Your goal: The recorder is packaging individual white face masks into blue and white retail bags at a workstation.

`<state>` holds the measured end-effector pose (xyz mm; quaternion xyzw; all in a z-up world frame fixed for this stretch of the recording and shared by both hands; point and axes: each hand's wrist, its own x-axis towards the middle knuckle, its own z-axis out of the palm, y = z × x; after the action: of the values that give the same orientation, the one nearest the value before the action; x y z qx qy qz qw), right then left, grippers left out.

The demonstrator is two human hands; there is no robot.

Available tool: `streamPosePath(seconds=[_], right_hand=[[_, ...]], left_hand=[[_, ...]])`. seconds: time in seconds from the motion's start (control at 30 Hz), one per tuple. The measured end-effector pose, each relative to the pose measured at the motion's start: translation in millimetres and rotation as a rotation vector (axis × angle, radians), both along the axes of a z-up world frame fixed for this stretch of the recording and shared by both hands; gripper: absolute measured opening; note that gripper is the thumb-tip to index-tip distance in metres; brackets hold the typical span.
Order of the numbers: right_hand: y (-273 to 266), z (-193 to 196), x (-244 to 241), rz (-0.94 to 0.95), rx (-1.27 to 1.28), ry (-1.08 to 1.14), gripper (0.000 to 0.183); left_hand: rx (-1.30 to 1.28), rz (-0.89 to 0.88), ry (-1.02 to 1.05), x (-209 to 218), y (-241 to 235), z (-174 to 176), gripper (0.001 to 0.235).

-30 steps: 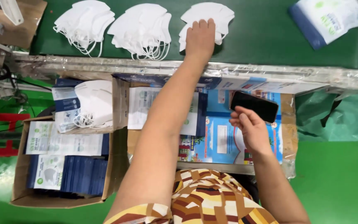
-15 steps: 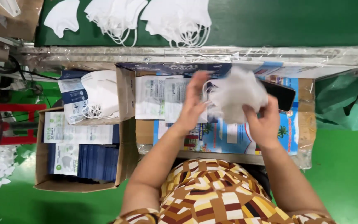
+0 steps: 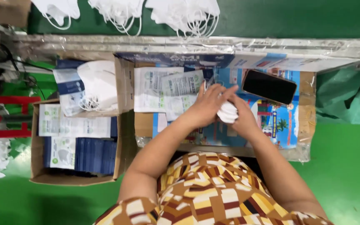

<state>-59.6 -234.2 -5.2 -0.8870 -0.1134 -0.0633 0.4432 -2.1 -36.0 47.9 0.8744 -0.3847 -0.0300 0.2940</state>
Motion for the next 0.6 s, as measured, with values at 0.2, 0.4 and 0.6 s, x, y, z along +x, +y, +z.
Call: streamPosePath(seconds=[0.2,0.4,0.6], right_hand=[[-52.1,-26.0,9.0,-0.115,0.031,0.36,0.026],[-108.8,15.1,2.0,0.031,0.322,0.073,0.019],[-49.9,68.1,3.5,-0.281,0.022,0.224,0.027]], left_hand=[[-0.585,0.232,0.043,2.4,9.5,-32.9,0.076],[-0.233,0.624,0.006,-4.4,-3.0,-45.8,0.049],[0.246,0.509,0.053,-5.9,-14.3,-83.8,0.041]])
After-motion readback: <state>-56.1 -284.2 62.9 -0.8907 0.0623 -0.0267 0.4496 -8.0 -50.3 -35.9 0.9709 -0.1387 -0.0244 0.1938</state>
